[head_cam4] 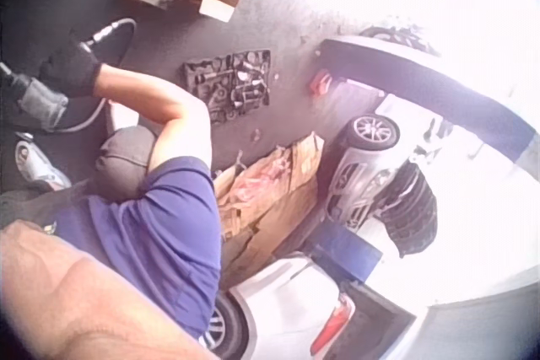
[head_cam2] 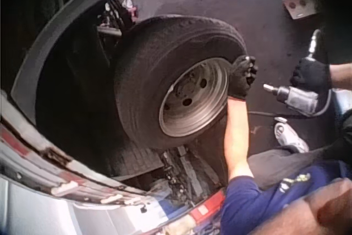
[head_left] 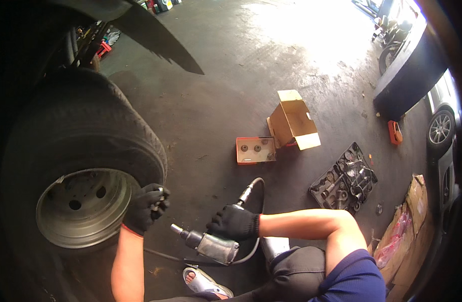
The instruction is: The person uses a pneumatic impact wrench to loosen and remove lug nuts from a car wheel. After removing the nuts, the person detaches the wheel from the hub and sets it aside.
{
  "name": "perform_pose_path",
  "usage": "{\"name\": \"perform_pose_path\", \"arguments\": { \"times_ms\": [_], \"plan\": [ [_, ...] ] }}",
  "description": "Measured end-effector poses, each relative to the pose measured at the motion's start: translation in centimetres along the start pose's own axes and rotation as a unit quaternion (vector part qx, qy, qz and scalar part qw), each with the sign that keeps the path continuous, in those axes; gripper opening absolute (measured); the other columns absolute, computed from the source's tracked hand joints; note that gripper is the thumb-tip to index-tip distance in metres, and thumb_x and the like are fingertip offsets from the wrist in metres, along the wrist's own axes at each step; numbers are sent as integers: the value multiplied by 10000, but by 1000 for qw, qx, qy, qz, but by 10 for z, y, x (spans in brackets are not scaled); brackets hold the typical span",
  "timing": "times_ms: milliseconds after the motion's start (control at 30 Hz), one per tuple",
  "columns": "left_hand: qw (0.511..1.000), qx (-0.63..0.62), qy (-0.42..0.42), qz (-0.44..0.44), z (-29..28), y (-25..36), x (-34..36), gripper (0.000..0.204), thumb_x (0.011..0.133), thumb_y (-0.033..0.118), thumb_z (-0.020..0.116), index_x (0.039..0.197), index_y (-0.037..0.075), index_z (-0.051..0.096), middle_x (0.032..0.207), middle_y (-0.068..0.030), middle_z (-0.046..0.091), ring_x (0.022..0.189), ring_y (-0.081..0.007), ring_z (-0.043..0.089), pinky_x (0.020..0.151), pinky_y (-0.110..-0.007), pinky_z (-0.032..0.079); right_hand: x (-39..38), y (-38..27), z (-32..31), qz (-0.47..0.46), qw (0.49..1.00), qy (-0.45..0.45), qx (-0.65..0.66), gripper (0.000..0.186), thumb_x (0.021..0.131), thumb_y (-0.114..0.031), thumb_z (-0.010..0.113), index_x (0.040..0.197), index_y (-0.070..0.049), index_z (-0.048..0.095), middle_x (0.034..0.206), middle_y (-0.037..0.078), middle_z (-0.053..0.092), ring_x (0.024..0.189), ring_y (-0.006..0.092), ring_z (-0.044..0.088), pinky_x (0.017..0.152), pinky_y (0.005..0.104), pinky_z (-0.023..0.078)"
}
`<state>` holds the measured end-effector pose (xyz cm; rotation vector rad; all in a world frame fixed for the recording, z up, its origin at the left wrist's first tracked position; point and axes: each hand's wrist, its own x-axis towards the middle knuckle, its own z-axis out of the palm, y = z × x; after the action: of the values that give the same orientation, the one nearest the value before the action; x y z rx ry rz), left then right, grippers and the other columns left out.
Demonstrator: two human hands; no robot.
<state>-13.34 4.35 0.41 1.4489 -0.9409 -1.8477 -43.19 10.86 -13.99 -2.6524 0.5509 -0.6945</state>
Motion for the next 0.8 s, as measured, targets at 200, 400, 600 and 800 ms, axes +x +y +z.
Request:
{"name": "perform_pose_path", "arguments": {
  "times_ms": [200, 400, 600, 800],
  "plan": [
    [998, 29, -43, -34, 96, -15, 118, 172, 1030, 237, 617, 1055, 79, 681, 905, -51, 693, 650, -97, 601, 531, -205, 462, 28, 1, 55, 1, 999, -52, 3, 122, 840, -192, 701, 915, -99, 719, 848, 118, 728, 833, 326, 750, 705, 457, 600],
    [986, -110, -31, -120, 177, -88, 248, 152, 1014, 215, 629, 1022, 74, 687, 875, -67, 716, 674, -144, 656, 504, -253, 494, 53, 11, 66, 45, 959, -275, 43, 265, 856, -174, 689, 1084, -89, 794, 1026, 160, 788, 958, 335, 772, 806, 440, 613],
    [991, -80, 36, -101, 218, -142, 321, 146, 983, 182, 676, 1015, 39, 676, 848, -79, 701, 671, -188, 657, 554, -316, 517, 59, 20, 112, 111, 963, -210, 129, 282, 880, -197, 682, 1123, -104, 788, 1074, 164, 781, 995, 347, 761, 830, 446, 607],
    [996, 58, -7, -68, 217, -139, 353, 353, 1025, 309, 617, 1246, 35, 650, 1184, -118, 640, 1033, -225, 635, 897, -407, 519, 19, 52, 175, 242, 934, -95, 244, 298, 904, -220, 675, 1163, -118, 783, 1121, 169, 774, 1031, 359, 749, 853, 451, 601]
  ]
}}
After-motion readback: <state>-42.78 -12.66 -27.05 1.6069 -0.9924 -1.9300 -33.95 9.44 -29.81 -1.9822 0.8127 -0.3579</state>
